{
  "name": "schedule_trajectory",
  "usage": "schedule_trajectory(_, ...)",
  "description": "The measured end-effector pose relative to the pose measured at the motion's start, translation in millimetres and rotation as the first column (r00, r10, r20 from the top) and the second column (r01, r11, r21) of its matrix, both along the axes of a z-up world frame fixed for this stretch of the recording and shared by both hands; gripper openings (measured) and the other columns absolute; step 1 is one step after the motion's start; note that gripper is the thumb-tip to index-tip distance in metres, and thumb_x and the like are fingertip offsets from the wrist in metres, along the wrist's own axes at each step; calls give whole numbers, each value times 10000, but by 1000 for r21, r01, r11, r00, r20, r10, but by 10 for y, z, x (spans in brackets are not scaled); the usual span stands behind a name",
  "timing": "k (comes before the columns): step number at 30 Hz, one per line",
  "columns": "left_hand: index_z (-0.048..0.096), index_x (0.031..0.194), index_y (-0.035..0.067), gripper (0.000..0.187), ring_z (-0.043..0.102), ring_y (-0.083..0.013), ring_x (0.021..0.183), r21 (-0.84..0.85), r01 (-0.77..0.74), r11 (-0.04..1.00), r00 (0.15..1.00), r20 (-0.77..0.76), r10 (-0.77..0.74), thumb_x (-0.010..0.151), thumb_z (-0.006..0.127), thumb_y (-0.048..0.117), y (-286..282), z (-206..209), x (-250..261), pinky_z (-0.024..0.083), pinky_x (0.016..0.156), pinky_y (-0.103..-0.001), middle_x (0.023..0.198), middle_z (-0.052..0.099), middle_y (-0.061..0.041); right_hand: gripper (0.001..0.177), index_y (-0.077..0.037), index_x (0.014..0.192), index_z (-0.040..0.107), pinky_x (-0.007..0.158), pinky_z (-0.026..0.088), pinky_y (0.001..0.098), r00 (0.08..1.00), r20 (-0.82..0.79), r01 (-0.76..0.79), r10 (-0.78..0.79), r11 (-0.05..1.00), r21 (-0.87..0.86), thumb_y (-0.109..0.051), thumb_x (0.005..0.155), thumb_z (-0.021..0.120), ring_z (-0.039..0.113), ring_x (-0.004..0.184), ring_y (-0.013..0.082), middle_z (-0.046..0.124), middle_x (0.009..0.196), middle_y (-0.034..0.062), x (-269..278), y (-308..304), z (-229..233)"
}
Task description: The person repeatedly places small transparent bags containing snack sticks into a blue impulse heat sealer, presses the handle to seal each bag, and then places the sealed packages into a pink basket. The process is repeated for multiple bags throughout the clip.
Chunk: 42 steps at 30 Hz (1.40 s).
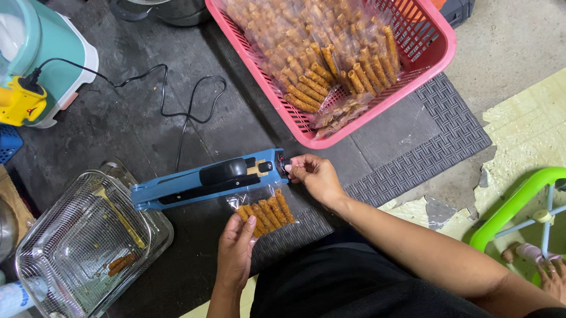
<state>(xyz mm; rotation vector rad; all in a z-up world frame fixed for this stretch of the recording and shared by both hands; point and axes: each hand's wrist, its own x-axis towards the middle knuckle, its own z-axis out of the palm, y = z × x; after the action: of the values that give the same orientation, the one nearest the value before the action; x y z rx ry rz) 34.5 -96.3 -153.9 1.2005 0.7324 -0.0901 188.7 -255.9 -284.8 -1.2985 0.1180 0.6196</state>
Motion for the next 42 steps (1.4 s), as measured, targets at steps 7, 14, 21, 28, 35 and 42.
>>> schedule_trajectory(7, 633, 1228, 34, 277, 653, -175, 1137, -15, 10, 1000, 997, 71, -9, 1010, 580, 196, 78, -26, -41, 488, 1051, -411, 1186, 706, -82, 181, 24, 1050, 723, 716, 593, 270, 1000, 8, -20, 20, 999, -37, -115, 935, 741, 684, 754, 107, 732, 841, 50, 18, -16, 87)
schedule_trajectory(14, 656, 1219, 64, 270, 658, -142, 1092, -36, -59, 998, 996, 65, 62, 985, 615, 192, 236, -164, -136, 512, 987, -346, 1163, 709, -47, 232, -7, 1086, 706, 692, 540, 263, 989, 129, -34, 75, 957, -289, -196, 953, 727, 644, 743, 103, 707, 828, 36, -138, -198, 550)
schedule_trajectory(21, 691, 1176, 95, 256, 644, -66, 939, 16, -114, 993, 991, 80, 112, 973, 647, 245, 503, -339, -244, 500, 796, -251, 1059, 712, 25, 144, -18, 1117, 661, 784, 522, 276, 701, 706, 205, 100, 920, -334, -141, 1045, 643, 612, 875, 126, 647, 958, 59, -163, -145, 1757)
schedule_trajectory(28, 715, 1093, 99, 221, 581, -42, 795, -6, -128, 992, 987, 99, 128, 975, 696, 285, 757, -397, -211, 437, 696, -236, 903, 667, 61, 187, -9, 1193, 657, 800, 519, 362, 370, 863, 210, 344, 874, -439, -89, 1028, 625, 634, 894, 265, 629, 1051, 153, 45, 585, 2749)
schedule_trajectory(35, 730, 1142, 55, 289, 589, -42, 796, -15, -74, 997, 984, 162, 76, 962, 693, 278, 1102, -421, -206, 477, 712, -223, 900, 685, 44, 251, -39, 1211, 648, 856, 513, 478, 238, 718, 176, 654, 698, -694, -212, 1041, 581, 627, 991, 392, 633, 1060, 203, -82, 1216, 2755)
schedule_trajectory(42, 726, 1148, 8, 308, 600, -51, 831, 1, -56, 998, 973, 223, 55, 974, 697, 260, 1294, -495, -131, 499, 750, -229, 920, 693, 27, 270, -44, 1199, 634, 852, 516, 497, 389, 622, 175, 679, 608, -774, -225, 1056, 493, 649, 992, 424, 663, 1120, 216, -82, 1392, 2441)
